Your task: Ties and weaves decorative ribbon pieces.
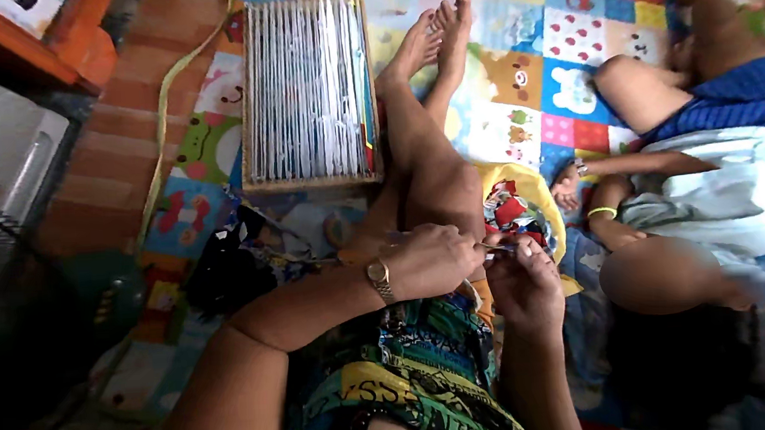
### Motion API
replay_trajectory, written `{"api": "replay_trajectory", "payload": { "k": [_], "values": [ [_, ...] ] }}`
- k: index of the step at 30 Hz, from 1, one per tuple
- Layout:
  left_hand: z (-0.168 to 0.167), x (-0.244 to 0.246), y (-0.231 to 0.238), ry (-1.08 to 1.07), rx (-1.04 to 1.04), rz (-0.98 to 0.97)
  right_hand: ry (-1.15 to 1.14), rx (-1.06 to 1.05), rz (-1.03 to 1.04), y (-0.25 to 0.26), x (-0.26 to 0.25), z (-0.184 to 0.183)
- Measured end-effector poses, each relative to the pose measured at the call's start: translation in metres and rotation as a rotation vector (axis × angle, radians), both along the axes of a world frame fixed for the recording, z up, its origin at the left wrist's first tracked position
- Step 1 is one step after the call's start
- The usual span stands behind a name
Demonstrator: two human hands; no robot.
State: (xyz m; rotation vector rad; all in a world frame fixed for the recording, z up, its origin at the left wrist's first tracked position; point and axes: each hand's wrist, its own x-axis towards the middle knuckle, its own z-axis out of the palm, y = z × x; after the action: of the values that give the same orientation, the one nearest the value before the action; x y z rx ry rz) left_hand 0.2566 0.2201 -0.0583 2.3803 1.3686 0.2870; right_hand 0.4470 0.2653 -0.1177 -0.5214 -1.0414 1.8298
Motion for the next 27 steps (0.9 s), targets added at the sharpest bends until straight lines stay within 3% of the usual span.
{"api": "replay_trajectory", "payload": {
  "k": [7, 12, 15, 18, 21, 24, 27],
  "values": [
    [-0.011, 0.018, -0.007, 0.02, 0.067, -0.05, 0.123, -0.189, -0.019, 0.001, -0.005, -0.009],
    [-0.01, 0.025, -0.006, 0.06, 0.122, -0.003, 0.001, -0.117, -0.139, 0.007, 0.01, -0.013],
    [-0.005, 0.024, -0.004, -0.105, 0.164, 0.089, -0.053, -0.036, -0.175, 0.007, 0.015, -0.01],
    [-0.012, 0.023, -0.004, -0.487, 0.199, 0.241, -0.121, 0.041, -0.199, -0.002, 0.006, -0.006],
    [-0.026, 0.025, -0.01, -0.763, 0.091, 0.378, -0.182, 0.064, -0.219, -0.017, -0.014, -0.001],
    [-0.039, 0.027, -0.018, -0.754, 0.058, 0.456, -0.24, 0.089, -0.208, -0.024, -0.023, -0.006],
    [-0.046, 0.025, -0.021, -0.623, 0.176, 0.497, -0.248, 0.138, -0.158, -0.026, -0.023, -0.01]
  ]
}}
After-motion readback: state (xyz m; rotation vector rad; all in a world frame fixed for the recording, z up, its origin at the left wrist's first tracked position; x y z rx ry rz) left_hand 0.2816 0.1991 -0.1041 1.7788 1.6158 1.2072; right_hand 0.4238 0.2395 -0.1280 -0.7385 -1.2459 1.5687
